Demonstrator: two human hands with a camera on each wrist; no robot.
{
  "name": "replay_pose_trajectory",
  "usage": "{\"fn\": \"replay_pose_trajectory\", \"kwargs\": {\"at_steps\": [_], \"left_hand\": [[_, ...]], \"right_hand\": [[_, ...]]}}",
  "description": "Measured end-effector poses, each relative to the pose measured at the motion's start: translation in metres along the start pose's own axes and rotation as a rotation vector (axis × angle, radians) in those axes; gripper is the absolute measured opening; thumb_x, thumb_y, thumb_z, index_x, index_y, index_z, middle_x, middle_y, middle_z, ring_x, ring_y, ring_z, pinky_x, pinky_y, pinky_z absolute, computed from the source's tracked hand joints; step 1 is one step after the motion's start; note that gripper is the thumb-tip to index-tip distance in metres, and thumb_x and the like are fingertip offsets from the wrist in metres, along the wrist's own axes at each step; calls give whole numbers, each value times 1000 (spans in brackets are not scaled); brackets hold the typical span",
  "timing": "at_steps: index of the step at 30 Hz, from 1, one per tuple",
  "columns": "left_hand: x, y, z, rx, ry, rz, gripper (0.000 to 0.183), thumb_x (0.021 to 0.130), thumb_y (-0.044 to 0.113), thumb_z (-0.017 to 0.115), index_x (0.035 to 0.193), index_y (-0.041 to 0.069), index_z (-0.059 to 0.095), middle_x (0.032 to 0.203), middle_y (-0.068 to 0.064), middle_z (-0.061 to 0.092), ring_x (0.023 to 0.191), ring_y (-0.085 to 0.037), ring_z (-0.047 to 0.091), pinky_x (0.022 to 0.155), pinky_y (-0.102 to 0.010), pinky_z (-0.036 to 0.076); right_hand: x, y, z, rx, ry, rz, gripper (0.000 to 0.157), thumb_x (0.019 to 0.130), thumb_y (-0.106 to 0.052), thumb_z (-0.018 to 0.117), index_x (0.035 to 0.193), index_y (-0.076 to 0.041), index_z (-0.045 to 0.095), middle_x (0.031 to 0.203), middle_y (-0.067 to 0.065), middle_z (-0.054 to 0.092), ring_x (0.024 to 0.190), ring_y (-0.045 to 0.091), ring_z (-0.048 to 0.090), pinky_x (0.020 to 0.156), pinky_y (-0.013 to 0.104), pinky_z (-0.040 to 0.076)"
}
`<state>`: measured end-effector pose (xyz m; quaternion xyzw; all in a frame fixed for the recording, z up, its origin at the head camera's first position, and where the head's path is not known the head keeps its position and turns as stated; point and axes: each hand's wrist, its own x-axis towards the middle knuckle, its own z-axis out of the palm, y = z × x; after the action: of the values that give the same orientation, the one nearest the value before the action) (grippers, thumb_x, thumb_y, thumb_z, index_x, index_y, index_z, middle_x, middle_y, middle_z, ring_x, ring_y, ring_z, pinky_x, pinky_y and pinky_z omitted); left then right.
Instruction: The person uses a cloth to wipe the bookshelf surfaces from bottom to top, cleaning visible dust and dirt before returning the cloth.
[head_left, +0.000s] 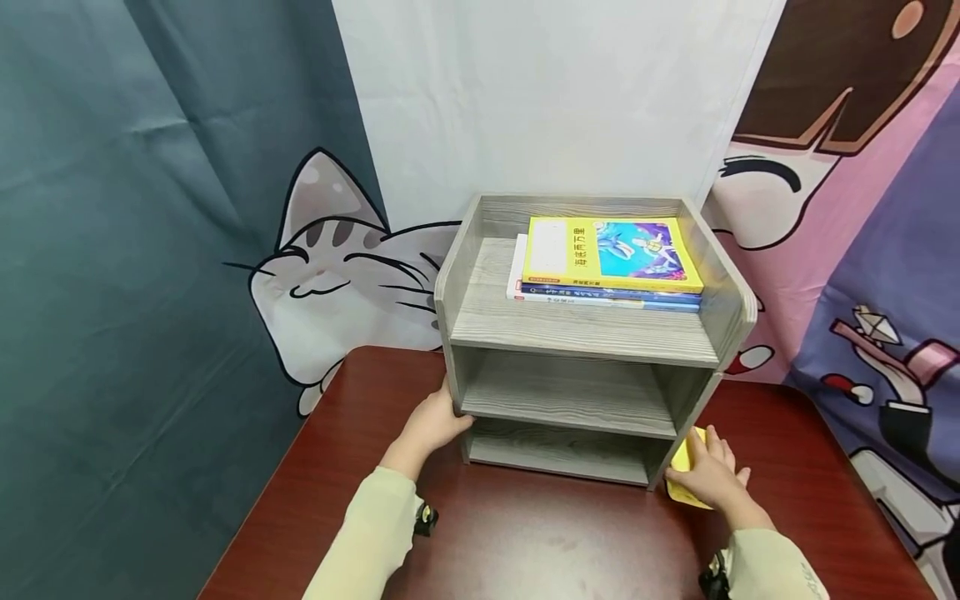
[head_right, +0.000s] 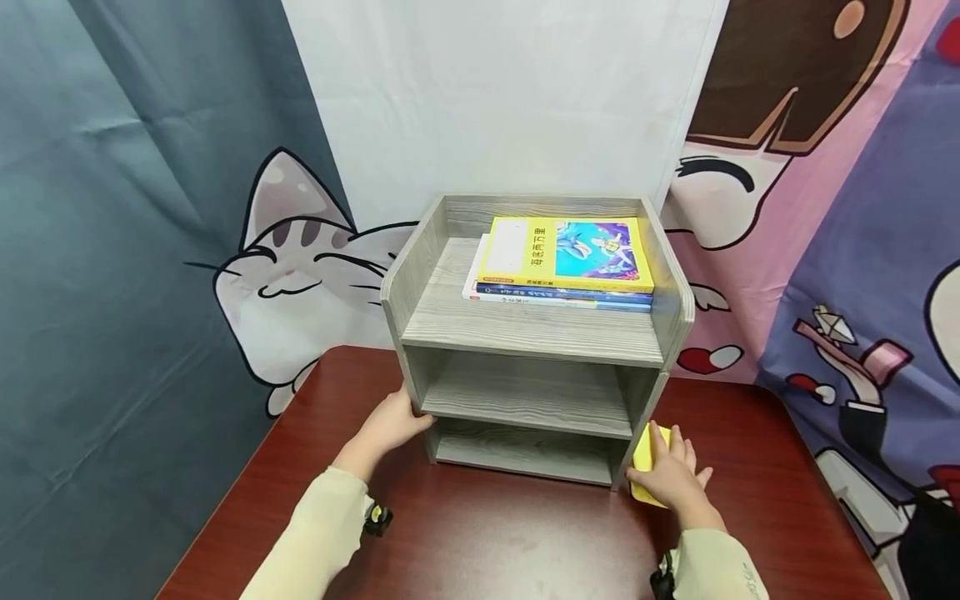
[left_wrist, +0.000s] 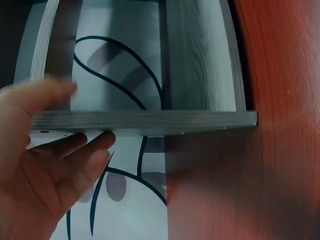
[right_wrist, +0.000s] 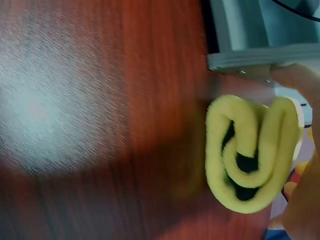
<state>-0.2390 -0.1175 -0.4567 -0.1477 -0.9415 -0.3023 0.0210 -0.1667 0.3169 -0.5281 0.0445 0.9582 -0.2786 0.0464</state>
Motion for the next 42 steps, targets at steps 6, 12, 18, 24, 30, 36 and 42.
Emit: {"fn": "replay_pose_trajectory", "kwargs": {"at_steps": [6,12,18,24,30,36,42], "left_hand": [[-1,2,0,58,10,-33,73,79,14,67,139,0,29,98,-19,66,67,-24,62,56,-37,43],[-1,1,1,63,12,-36,72,79,15,67,139,0,30,93,-19,67,57,-17,54,52,-34,39],[-2,-1,2,74,19,-49,70,78,15,67,137,-1,33,95,-20,66,58,-18,54,52,-34,40],[-1,-1,4,88,34,-39,67,77,16,67,134,-2,37,94,-20,66,64,-25,61,55,-38,44],[-4,1,9,63,40,-44,66,77,15,67,134,-2,37,96,-21,66,69,-28,62,56,-40,44],[-7,4,7,64,47,-42,67,78,15,67,135,-2,37,93,-20,66,66,-28,61,54,-39,43],[-4,5,7,77,62,-48,65,77,16,67,134,1,38,94,-20,66,71,-30,63,57,-41,44]], "right_hand": [[3,-7,9,-31,12,47,96,72,-38,68,142,3,17,144,33,-5,123,58,3,82,75,11],[8,-8,12,-56,33,63,97,71,-43,69,141,1,19,144,33,-7,119,58,9,78,72,20],[11,-6,18,-58,9,96,97,70,-44,70,142,-1,21,144,33,-8,114,57,16,75,69,28],[9,-1,25,-74,1,111,90,71,-36,70,140,0,23,143,33,-4,106,55,23,60,58,41],[6,2,26,-129,33,121,81,74,-31,65,137,2,26,141,33,2,100,58,30,59,57,41],[5,5,32,-165,74,125,78,74,-32,63,136,1,28,140,33,7,96,60,34,62,60,40],[7,2,36,-162,78,145,75,75,-29,63,136,-1,29,140,32,6,94,62,34,63,63,39]]}}
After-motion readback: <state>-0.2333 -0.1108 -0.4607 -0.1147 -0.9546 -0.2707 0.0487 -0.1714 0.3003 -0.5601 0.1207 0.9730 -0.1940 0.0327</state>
